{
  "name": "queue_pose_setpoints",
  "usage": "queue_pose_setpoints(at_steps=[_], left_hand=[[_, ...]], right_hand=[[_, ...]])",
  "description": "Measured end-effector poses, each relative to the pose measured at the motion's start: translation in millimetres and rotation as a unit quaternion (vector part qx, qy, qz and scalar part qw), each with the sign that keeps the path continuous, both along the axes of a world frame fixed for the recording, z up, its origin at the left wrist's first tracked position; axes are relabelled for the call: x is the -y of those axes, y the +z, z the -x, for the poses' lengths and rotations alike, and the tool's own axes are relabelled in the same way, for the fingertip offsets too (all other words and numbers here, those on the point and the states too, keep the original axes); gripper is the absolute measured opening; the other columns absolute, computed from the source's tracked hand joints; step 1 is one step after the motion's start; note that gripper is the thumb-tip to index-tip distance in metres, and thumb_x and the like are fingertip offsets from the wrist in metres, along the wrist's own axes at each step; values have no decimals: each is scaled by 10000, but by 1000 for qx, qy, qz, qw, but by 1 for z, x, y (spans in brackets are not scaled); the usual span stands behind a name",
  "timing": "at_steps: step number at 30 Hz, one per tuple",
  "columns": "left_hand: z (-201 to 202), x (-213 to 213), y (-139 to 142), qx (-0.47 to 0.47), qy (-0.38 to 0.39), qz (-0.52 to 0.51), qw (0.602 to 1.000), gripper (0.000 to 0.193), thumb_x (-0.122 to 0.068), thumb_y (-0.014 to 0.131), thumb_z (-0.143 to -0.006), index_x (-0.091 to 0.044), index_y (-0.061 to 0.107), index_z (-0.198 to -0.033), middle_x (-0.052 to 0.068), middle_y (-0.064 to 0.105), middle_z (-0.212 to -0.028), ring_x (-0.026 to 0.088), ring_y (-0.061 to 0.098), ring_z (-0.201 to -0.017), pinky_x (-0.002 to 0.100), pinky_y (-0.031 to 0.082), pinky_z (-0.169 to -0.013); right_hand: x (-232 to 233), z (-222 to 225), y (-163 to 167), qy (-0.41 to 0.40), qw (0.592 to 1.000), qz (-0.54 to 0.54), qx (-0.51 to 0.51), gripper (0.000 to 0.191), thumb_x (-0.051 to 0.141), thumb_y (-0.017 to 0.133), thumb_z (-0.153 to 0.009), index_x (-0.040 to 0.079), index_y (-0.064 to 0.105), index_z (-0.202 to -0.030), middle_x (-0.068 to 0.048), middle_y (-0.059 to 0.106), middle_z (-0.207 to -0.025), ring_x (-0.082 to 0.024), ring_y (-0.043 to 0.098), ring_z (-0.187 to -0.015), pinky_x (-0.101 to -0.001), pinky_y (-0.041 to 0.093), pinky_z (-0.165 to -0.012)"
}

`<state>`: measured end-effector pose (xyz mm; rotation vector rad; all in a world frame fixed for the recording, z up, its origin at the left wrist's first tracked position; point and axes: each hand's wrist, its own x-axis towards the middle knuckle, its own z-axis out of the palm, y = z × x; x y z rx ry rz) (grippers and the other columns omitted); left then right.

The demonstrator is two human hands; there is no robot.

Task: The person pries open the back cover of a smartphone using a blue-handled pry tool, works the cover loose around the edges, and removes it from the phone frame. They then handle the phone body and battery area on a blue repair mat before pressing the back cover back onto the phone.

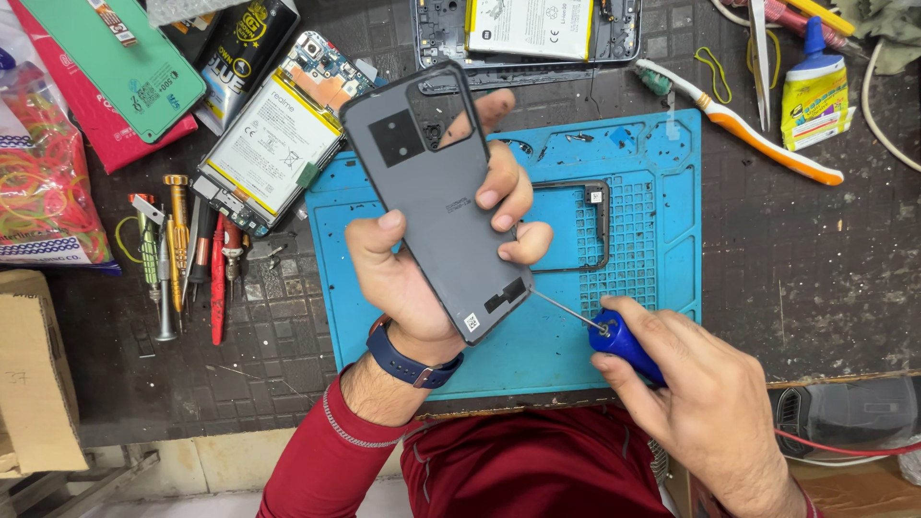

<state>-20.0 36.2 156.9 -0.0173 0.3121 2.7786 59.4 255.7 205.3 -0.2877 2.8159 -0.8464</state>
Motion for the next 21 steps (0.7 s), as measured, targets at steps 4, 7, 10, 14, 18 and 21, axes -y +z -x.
queue_pose_setpoints(at_steps=[4,7,10,14,18,21], left_hand=[[-1,0,0,-8,12,-1,1000,968,-444,676,-804,-1,283,-1569,47,402,-967,132,387,-837,294,363,-720],[-3,-2,1,-11,18,9,1000,978,-447,686,-802,0,279,-1571,51,404,-965,133,387,-833,300,365,-723],[-5,-3,2,-13,24,22,999,986,-448,693,-801,3,275,-1572,55,409,-967,135,386,-831,303,365,-726],[-7,-4,4,-17,33,36,999,993,-445,704,-802,12,277,-1574,63,420,-965,138,388,-826,309,366,-722],[-7,-3,4,-21,41,32,998,975,-429,720,-791,8,298,-1554,66,424,-963,136,392,-825,317,366,-722],[-7,-2,4,-24,44,23,998,953,-417,727,-788,-3,314,-1540,68,426,-960,136,397,-822,321,366,-729]], right_hand=[[1,-3,0,-12,1000,-2,19,484,265,794,-789,88,668,-1222,-101,706,-878,-292,700,-716,-382,554,-603],[1,-4,-1,-16,1000,-8,4,465,263,786,-814,83,662,-1225,-107,705,-894,-297,703,-742,-387,555,-625],[1,-6,0,-25,1000,-17,7,461,269,779,-823,85,665,-1229,-108,713,-905,-296,713,-754,-389,560,-632],[1,-6,1,-34,999,-5,30,443,281,774,-823,90,675,-1211,-108,734,-934,-294,730,-767,-380,571,-629],[-1,-6,0,-37,998,2,42,444,285,775,-817,94,683,-1207,-112,741,-940,-300,733,-768,-376,577,-631],[-1,-7,-1,-32,999,14,34,449,282,774,-819,90,678,-1213,-117,740,-957,-303,736,-785,-376,579,-645]])
